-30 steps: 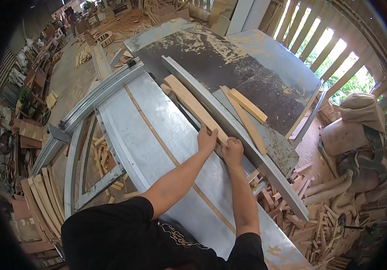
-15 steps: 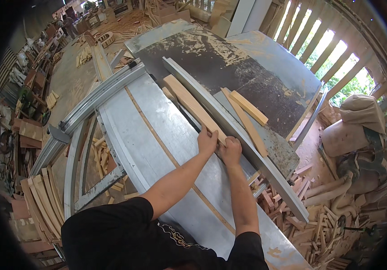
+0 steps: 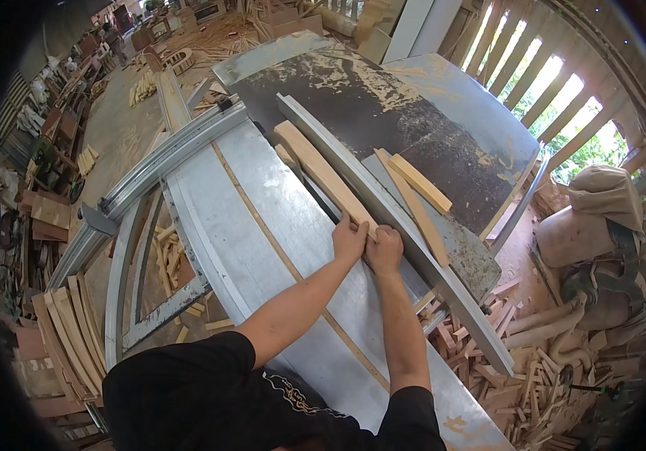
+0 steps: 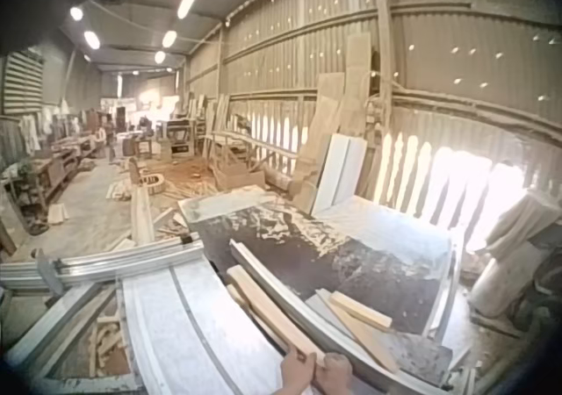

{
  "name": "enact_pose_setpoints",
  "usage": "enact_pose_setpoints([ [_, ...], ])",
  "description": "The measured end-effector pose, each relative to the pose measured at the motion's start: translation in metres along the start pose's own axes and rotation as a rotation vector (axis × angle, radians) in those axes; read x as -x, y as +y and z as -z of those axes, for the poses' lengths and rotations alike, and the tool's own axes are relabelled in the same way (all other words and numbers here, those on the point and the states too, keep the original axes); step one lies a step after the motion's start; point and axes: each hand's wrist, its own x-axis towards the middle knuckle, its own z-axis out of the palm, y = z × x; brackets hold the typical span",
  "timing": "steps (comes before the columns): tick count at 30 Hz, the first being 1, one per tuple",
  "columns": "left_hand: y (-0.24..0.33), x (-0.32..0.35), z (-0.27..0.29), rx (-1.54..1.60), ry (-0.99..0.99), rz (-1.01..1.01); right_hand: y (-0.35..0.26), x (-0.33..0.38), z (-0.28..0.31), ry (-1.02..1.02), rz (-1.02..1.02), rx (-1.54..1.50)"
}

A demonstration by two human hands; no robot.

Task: The person gathers wooden pieces, positions them on a table saw, and pushes them through the saw blade by hand to cut them.

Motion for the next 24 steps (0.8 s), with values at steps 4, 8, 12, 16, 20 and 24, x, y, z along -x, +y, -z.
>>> enact_pose_setpoints([
  [4, 0.009, -0.002, 0.003, 0.028, -0.151, 0.149, 0.002, 0.000, 0.002, -0.023, -0.027, 0.015],
  [8, 0.006, -0.007, 0.002, 0.008, -0.122, 0.131, -0.004, -0.003, 0.000, -0.044, -0.041, 0.037],
  [12, 0.006, -0.008, -0.001, -0.010, -0.120, 0.137, -0.003, -0.003, -0.002, -0.013, -0.048, 0.040],
  [16, 0.011, -0.007, -0.001, -0.036, -0.115, 0.168, -0.003, -0.005, -0.004, -0.017, -0.044, 0.059],
  [20, 0.016, -0.009, -0.001, -0.116, -0.135, 0.216, 0.000, -0.007, -0.005, -0.082, -0.070, 0.129],
  [24, 0.014, -0.012, -0.001, -0.138, -0.127, 0.226, -0.002, -0.009, -0.007, -0.094, -0.066, 0.135],
])
